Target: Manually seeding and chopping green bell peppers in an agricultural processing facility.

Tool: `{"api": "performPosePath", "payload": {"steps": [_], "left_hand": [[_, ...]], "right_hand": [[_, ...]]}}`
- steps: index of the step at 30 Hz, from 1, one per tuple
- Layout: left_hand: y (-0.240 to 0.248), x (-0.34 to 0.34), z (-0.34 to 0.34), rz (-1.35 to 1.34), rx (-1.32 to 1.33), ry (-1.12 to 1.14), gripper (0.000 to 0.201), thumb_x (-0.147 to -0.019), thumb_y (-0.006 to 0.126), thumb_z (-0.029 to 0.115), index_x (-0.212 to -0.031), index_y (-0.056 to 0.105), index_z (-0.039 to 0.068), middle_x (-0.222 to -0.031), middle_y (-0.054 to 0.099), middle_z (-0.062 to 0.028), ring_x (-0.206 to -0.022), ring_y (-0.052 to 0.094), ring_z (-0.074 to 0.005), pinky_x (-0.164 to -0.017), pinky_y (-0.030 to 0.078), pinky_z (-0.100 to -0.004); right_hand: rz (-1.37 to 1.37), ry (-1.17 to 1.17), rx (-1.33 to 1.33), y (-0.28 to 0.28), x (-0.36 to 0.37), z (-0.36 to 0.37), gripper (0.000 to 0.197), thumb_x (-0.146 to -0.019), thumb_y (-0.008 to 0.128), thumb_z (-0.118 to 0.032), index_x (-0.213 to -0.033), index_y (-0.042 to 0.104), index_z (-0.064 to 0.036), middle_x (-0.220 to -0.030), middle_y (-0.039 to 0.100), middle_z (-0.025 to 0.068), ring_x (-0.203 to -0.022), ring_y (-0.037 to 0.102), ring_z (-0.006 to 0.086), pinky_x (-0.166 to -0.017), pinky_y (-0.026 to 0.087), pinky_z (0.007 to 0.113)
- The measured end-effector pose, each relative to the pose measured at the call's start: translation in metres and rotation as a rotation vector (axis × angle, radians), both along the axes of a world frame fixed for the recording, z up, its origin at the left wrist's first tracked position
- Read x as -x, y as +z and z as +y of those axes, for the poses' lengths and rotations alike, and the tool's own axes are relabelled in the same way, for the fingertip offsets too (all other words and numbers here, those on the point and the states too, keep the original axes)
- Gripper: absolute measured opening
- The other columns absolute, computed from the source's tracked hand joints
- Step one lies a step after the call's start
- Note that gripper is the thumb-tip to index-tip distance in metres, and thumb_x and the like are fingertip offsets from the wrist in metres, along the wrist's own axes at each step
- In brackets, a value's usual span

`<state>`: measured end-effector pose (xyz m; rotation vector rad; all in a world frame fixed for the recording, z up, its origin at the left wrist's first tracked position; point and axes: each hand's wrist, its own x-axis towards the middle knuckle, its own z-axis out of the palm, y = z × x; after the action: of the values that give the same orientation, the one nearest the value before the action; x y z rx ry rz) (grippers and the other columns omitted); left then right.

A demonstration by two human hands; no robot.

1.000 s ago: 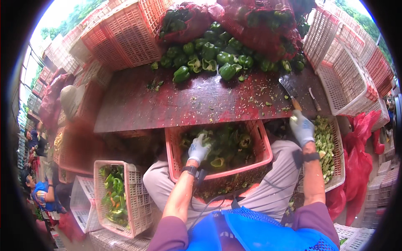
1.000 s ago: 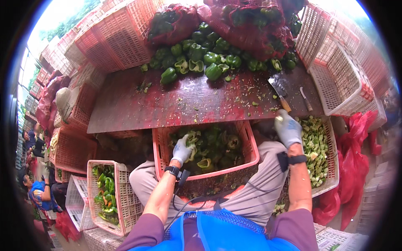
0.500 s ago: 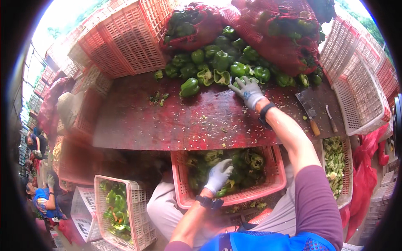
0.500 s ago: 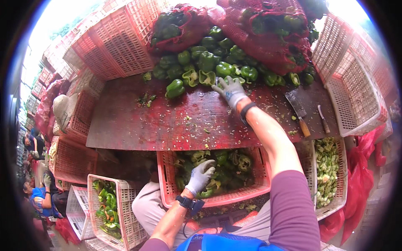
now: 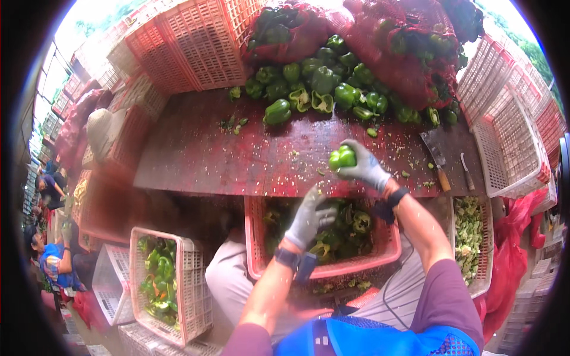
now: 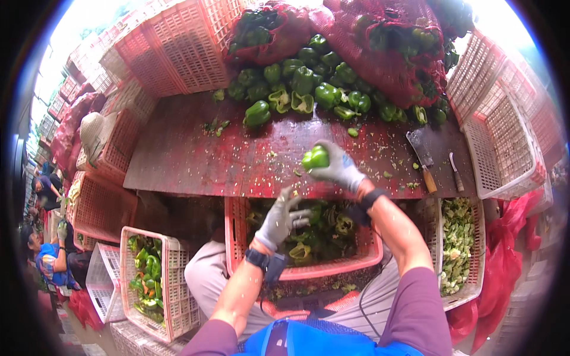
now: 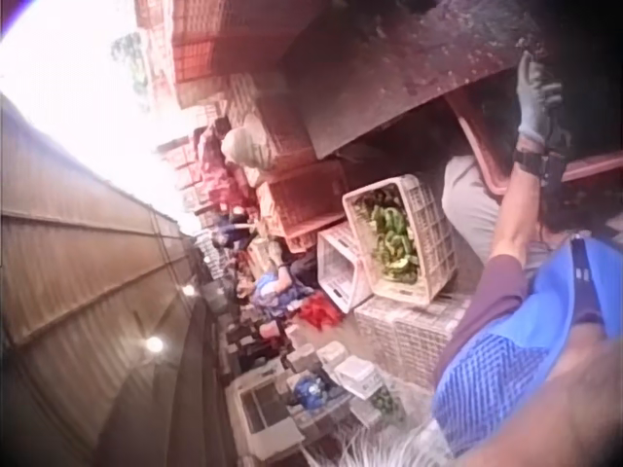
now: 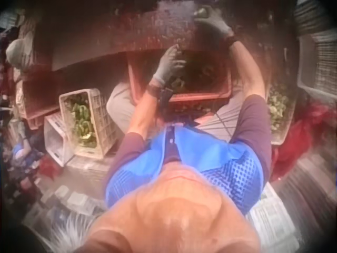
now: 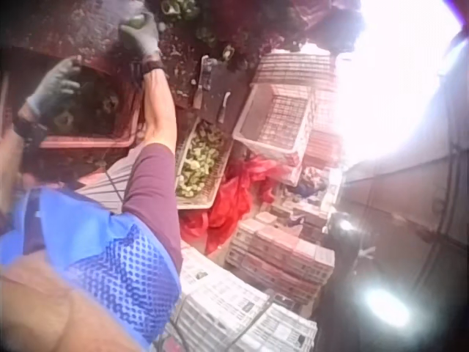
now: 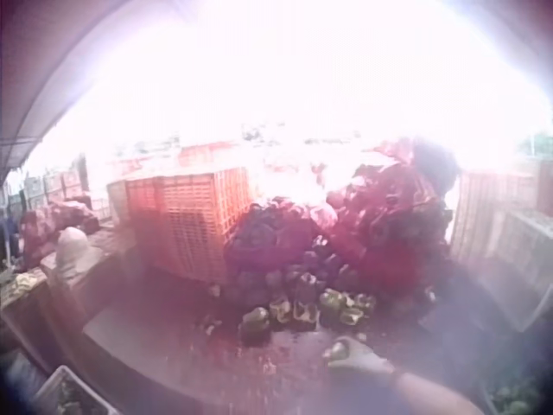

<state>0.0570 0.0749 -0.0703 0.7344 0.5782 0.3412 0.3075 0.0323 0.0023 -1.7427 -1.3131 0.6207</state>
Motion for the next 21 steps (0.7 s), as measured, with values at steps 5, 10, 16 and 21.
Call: {"api": "performPosePath", "payload": {"steps": [5,10,16,21], "left_hand": [[0.053,-0.006,-0.006,-0.311,0.284,-0.029,0.051,-0.105,0.051,0.051,-0.136,0.055,0.011,-0.127,0.066,-0.0075,-0.114,0.067,-0.0235,-0.097,0.058,-0.0439],[0.048,-0.004,-0.037,-0.479,0.402,0.067,0.043,-0.105,0.052,0.044,-0.133,0.057,0.011,-0.125,0.066,-0.0068,-0.112,0.067,-0.0210,-0.096,0.056,-0.0376],[0.015,0.013,-0.038,-0.588,0.406,0.095,0.043,-0.103,0.050,0.041,-0.130,0.058,0.009,-0.125,0.066,-0.0085,-0.116,0.064,-0.0228,-0.104,0.051,-0.0408],[0.005,0.019,-0.051,-0.448,0.289,0.137,0.043,-0.102,0.049,0.040,-0.130,0.058,0.009,-0.125,0.066,-0.0091,-0.116,0.064,-0.0246,-0.105,0.051,-0.0418]], "right_hand": [[-0.140,0.111,-0.224,0.025,0.104,-0.055,0.077,-0.066,0.087,-0.027,-0.132,0.053,-0.0049,-0.122,0.061,0.0205,-0.117,0.061,0.0405,-0.103,0.049,0.045],[-0.250,0.018,-0.455,0.027,0.133,-0.063,0.055,-0.076,0.081,-0.027,-0.124,0.060,-0.0098,-0.118,0.064,0.0169,-0.111,0.064,0.0371,-0.096,0.052,0.044],[-0.162,-0.229,-0.387,0.021,0.185,-0.060,0.034,-0.086,0.072,-0.036,-0.110,0.070,-0.0121,-0.105,0.072,0.0143,-0.097,0.071,0.0334,-0.085,0.055,0.041],[0.062,-0.439,-0.181,-0.014,0.191,-0.058,0.034,-0.088,0.069,-0.038,-0.107,0.071,-0.0098,-0.099,0.073,0.0169,-0.094,0.072,0.0335,-0.084,0.055,0.041]]}}
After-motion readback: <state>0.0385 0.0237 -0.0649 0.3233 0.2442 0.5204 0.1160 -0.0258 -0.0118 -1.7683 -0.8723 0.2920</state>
